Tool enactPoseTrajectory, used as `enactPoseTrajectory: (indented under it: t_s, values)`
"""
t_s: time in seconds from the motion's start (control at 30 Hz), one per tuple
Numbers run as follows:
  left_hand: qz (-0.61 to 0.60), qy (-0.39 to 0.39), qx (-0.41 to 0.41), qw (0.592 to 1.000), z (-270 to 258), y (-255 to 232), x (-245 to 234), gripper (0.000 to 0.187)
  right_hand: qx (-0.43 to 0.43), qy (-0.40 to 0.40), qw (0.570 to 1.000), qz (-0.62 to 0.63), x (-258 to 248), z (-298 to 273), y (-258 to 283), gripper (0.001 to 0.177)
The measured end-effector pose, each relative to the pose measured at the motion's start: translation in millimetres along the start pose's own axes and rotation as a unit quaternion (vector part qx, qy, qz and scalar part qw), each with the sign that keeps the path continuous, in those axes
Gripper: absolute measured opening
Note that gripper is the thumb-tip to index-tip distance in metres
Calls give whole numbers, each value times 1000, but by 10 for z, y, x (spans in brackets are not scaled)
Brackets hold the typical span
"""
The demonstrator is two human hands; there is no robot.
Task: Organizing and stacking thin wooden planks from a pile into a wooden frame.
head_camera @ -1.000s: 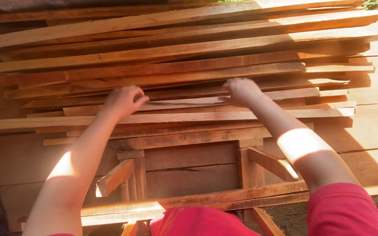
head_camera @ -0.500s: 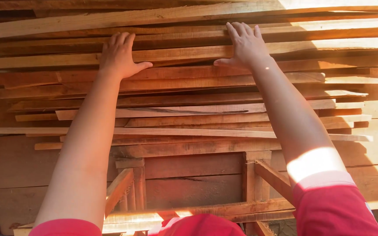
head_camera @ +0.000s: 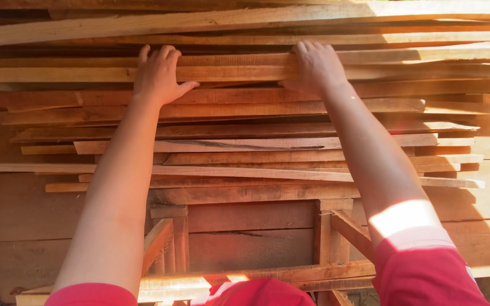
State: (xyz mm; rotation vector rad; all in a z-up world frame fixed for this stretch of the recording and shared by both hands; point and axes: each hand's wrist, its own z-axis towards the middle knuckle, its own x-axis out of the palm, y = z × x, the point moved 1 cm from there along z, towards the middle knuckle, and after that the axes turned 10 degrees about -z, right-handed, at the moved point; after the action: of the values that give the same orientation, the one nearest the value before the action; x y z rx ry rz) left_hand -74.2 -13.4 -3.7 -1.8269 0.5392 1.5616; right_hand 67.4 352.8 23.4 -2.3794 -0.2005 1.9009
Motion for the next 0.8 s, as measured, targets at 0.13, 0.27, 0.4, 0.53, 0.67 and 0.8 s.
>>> enactPoseTrajectory:
  t_s: [0.13, 0.27, 0.4, 0.53, 0.67, 0.8]
  values:
    - [-62, 10, -4, 998, -102, -53, -53, 79, -36, -121, 991, -51, -30, -256, -4, 83]
    - [1, -6, 76, 997, -308, -96, -227, 86, -57, -87, 992, -77, -63, -534, -15, 84]
    - [-39, -87, 126, 987, -746, -224, -428, 74, -89, -284, 953, -61, -17, -893, 97, 70]
    - [-68, 2, 89, 994, -1143, -232, -341, 73, -134, -210, 968, -37, 191, -1252, 414, 62]
    - [-64, 98, 56, 992, -1403, -232, -136, 73, -175, -12, 984, -18, 98, -1465, 759, 66]
    - [-38, 184, 33, 982, -1514, -397, -114, 66, -172, 13, 984, -38, 272, -1488, 925, 35]
